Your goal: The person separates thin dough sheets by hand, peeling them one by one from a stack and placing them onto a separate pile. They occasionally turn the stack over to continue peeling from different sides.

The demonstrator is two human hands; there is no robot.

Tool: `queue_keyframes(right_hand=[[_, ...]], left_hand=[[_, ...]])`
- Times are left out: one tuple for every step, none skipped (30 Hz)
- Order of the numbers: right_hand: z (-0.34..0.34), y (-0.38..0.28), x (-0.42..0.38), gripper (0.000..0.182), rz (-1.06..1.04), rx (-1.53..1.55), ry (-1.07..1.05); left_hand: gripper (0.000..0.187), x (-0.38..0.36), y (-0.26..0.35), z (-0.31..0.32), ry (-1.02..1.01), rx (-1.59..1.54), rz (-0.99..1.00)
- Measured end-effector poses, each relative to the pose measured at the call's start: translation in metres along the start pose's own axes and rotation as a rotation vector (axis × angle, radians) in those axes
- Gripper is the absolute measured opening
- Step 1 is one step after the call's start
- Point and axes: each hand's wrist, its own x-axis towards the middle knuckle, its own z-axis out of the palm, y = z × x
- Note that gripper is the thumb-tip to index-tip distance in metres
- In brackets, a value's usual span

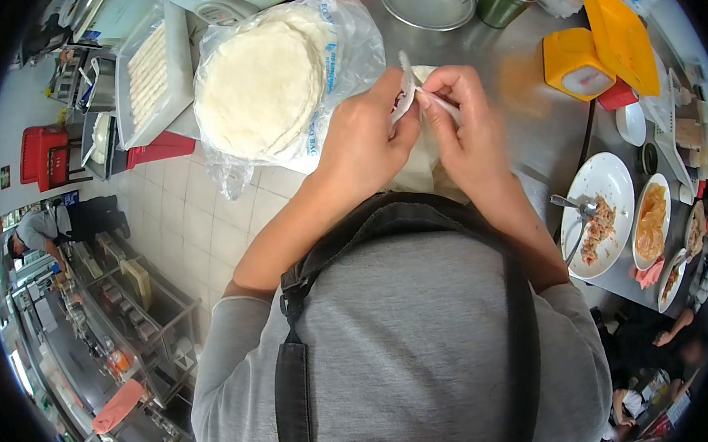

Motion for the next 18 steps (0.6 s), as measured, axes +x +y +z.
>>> queue_keyframes(right_hand=[[0.001, 0.001, -0.001, 0.019, -0.001, -0.001, -0.001], [0.002, 0.003, -0.002, 0.020, 0.032, 0.056, -0.020], [0.002, 0.003, -0.002, 0.022, 0.065, 0.113, -0.041], [0.001, 0.004, -0.002, 0.022, 0.066, 0.113, -0.043], [-0.003, 0.006, -0.001, 0.021, 0.086, 0.117, -0.076], [-0.007, 0.008, -0.001, 0.021, 0.106, 0.122, -0.108], [-0.011, 0.006, 0.000, 0.021, 0.107, 0.121, -0.110], [-0.016, 0.003, 0.002, 0.018, 0.072, -0.055, -0.107], [-0.019, 0.002, 0.003, 0.015, 0.034, -0.230, -0.105], [-0.019, 0.007, 0.003, 0.015, 0.035, -0.232, -0.105], [-0.018, 0.017, 0.003, 0.012, -0.085, -0.276, -0.022], [-0.018, 0.023, 0.002, 0.010, -0.203, -0.319, 0.063], [-0.020, 0.022, 0.003, 0.010, -0.203, -0.320, 0.062], [-0.022, 0.020, 0.005, 0.008, -0.146, -0.260, 0.133], [-0.024, 0.018, 0.007, 0.008, -0.089, -0.198, 0.203], [-0.026, 0.016, 0.008, 0.008, -0.089, -0.196, 0.202], [-0.028, 0.015, 0.009, 0.007, -0.083, -0.133, 0.145], [-0.029, 0.014, 0.010, 0.008, -0.077, -0.071, 0.088]], left_hand=[[0.012, 0.001, 0.006, 0.000, -0.025, -0.007, -0.062], [0.013, 0.001, 0.009, 0.000, -0.050, -0.013, -0.124], [0.013, 0.001, 0.006, 0.001, -0.049, -0.014, -0.126], [0.013, 0.000, 0.002, 0.002, -0.035, -0.031, -0.077], [0.012, 0.000, 0.000, 0.003, -0.020, -0.049, -0.029], [0.012, 0.000, -0.001, 0.002, -0.019, -0.050, -0.030], [0.012, -0.002, -0.001, 0.001, -0.051, 0.019, -0.046], [0.012, -0.002, 0.000, 0.000, -0.085, 0.088, -0.062], [0.012, -0.004, -0.004, 0.003, -0.085, 0.085, -0.062], [0.012, -0.006, -0.010, 0.008, -0.008, 0.031, -0.010], [0.012, -0.007, -0.013, 0.010, 0.069, -0.023, 0.042], [0.012, -0.008, -0.012, 0.009, 0.067, -0.024, 0.042], [0.012, -0.009, -0.010, 0.005, 0.042, 0.000, -0.009], [0.012, -0.010, -0.010, 0.002, 0.019, 0.025, -0.061], [0.012, -0.010, -0.012, 0.000, 0.021, 0.026, -0.062], [0.013, -0.011, -0.014, -0.001, 0.005, -0.027, -0.104], [0.014, -0.012, -0.015, -0.002, -0.011, -0.081, -0.146], [0.014, -0.010, -0.016, -0.001, -0.011, -0.082, -0.147]])
